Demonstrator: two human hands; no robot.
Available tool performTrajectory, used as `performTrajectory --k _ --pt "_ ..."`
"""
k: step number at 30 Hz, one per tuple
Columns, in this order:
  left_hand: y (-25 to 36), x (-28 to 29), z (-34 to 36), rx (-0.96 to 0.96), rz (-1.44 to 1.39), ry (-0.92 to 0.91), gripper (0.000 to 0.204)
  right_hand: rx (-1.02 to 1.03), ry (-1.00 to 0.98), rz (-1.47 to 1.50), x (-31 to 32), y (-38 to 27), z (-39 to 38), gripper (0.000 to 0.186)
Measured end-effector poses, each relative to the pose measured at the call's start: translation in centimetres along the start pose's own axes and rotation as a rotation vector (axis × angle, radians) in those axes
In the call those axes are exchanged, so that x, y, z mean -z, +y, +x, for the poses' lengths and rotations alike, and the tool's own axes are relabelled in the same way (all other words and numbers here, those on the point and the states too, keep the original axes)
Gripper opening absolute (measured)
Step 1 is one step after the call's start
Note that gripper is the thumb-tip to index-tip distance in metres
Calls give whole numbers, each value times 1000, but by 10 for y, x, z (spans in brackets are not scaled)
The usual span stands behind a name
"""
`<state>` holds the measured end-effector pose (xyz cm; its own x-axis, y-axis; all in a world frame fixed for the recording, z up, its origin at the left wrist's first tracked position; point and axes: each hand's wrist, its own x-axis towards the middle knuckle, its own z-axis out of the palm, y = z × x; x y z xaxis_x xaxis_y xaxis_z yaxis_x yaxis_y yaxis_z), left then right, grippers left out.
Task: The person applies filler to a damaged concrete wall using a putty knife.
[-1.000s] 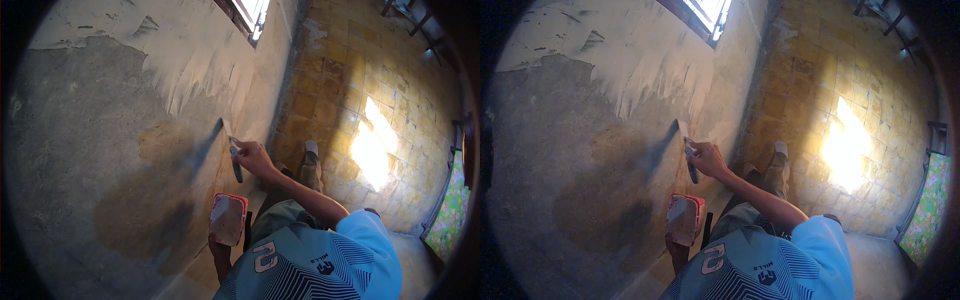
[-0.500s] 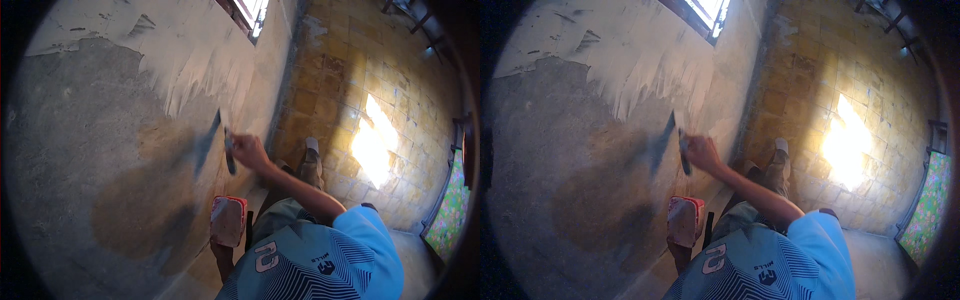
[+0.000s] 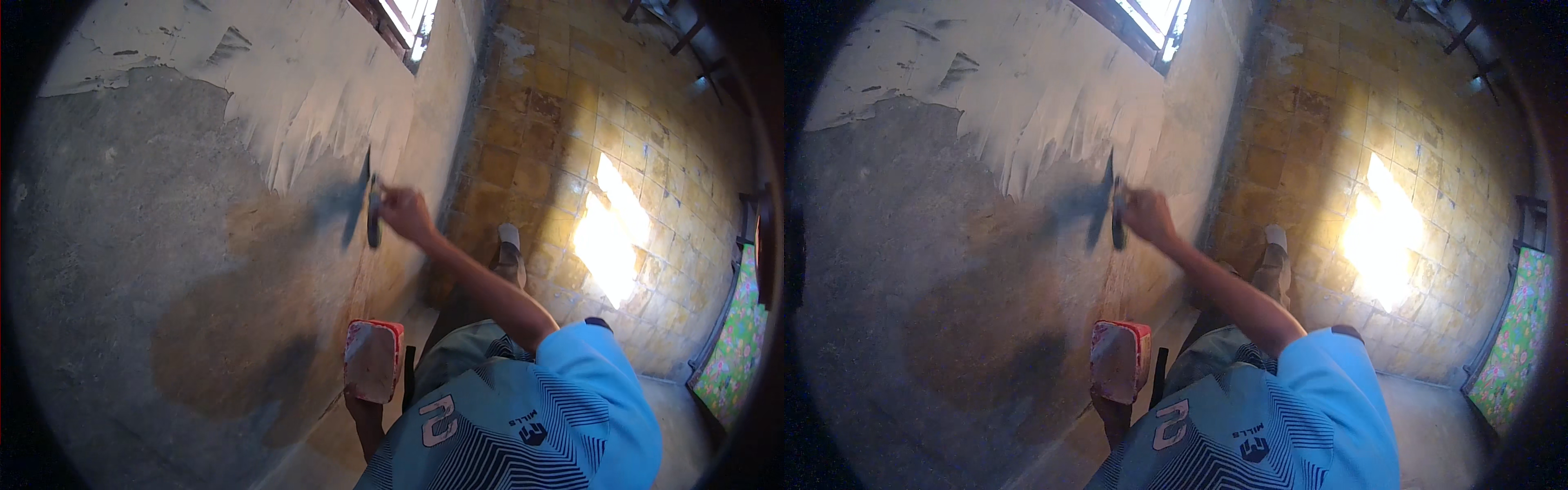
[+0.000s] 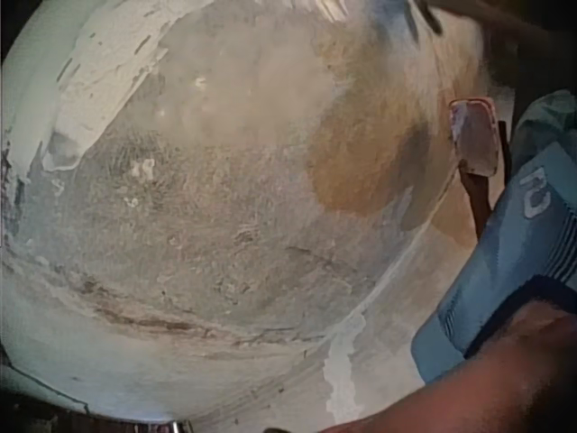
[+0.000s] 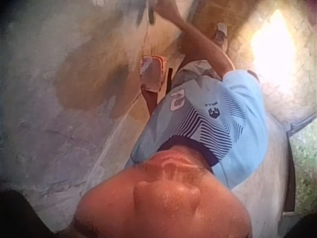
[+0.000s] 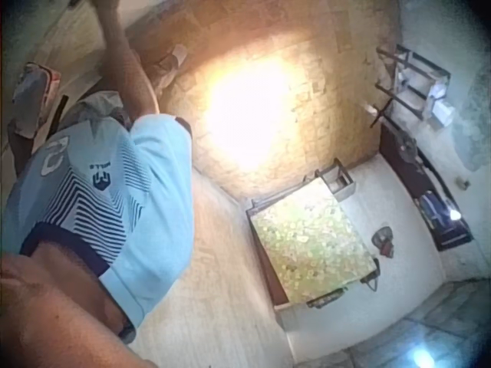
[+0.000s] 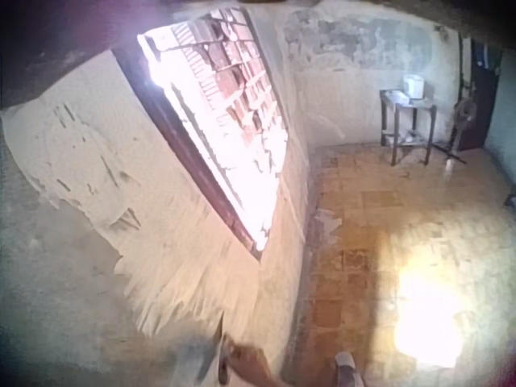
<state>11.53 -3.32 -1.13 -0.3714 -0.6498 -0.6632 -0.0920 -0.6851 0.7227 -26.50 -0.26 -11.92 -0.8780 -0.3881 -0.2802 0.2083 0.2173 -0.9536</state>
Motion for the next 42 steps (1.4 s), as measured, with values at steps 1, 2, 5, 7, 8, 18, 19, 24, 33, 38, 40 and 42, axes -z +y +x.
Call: performTrajectory --k 1,2,5,7,8,18,19,24,33,38,40,42 --pt "1 -1 -1 -7 0 3 69 13 -83 79 -8 7 -27 36" --pt "2 2 0 -8 0 3 69 81 -82 96 -14 15 -51 44" --pt "2 10 4 23 13 53 70 71 -36 178 -6 32 -52 53" --pt "3 7 3 1 -6 2 68 -13 -19 -15 25 8 -6 57" --pt "4 2 3 6 -3 -4 68 24 26 78 35 0 21 58" --pt "-5 -2 2 -53 -9 -27 65 32 -341 36 8 33 -75 49" --pt "-5 -10 1 -54 13 -48 65 8 -434 53 28 40 -86 46" --pt "-15 -30 44 -172 180 -243 55 -366 -808 274 143 42 -107 37" --pt "-25 -192 71 -167 37 -330 47 585 -581 -944 193 -118 -157 37" --pt "-40 -223 75 -206 120 -267 54 498 -675 -1134 244 -133 -154 36" --pt "-40 -229 73 -201 150 -144 59 475 -692 -1163 269 -141 -148 35" --pt "-39 -236 72 -247 171 -114 60 439 -669 -1025 293 -137 -131 36"
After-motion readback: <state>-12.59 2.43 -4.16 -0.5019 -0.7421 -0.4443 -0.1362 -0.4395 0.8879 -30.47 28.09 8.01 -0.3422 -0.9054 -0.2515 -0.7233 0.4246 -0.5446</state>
